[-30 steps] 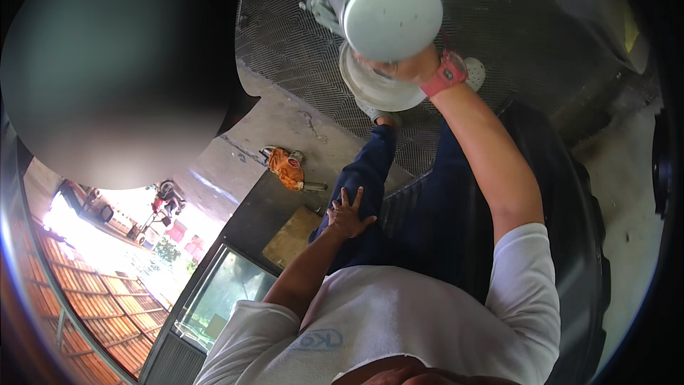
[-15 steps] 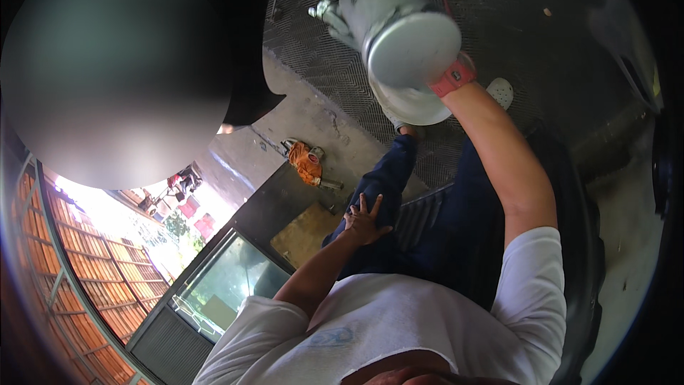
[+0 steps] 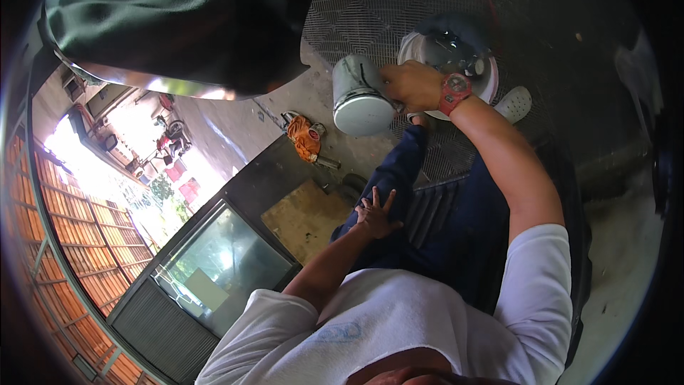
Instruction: The person uses a spray gun to apply black paint to a car bumper. They move around the part, spraying different sections and occasionally touching the surface with their hand. The bumper is partially covered with newspaper to protect certain areas from overspray.
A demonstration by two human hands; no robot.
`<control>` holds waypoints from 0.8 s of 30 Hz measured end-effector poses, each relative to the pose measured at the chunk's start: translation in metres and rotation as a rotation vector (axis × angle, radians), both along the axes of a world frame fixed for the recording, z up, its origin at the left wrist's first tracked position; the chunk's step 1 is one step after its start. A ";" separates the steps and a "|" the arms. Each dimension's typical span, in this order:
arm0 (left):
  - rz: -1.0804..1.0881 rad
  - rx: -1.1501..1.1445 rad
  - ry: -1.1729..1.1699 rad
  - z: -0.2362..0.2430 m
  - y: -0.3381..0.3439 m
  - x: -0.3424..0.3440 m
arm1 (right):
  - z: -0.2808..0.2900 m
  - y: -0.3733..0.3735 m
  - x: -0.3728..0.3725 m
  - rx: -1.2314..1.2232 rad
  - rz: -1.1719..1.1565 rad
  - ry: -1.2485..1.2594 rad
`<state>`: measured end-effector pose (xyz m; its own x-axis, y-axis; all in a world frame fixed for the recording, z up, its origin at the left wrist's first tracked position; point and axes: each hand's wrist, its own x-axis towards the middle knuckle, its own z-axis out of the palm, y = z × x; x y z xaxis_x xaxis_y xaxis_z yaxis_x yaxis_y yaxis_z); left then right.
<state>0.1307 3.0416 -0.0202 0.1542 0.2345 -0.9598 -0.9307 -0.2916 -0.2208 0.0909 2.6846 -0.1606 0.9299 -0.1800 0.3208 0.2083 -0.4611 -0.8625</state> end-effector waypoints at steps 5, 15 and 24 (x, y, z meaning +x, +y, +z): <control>0.014 0.012 0.006 0.004 0.000 0.001 | 0.007 0.033 0.031 0.016 0.071 0.140; 0.075 -0.067 0.047 0.014 0.027 0.012 | 0.135 0.084 0.013 0.380 -0.223 0.385; 0.223 -0.160 0.111 0.017 0.055 0.041 | 0.234 0.054 -0.014 0.806 -0.820 0.208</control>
<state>0.1715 3.0969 -0.0036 0.0083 0.0952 -0.9954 -0.8554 -0.5149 -0.0564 0.0771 2.7384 0.0735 0.4612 -0.8332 -0.3051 -0.0772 0.3049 -0.9492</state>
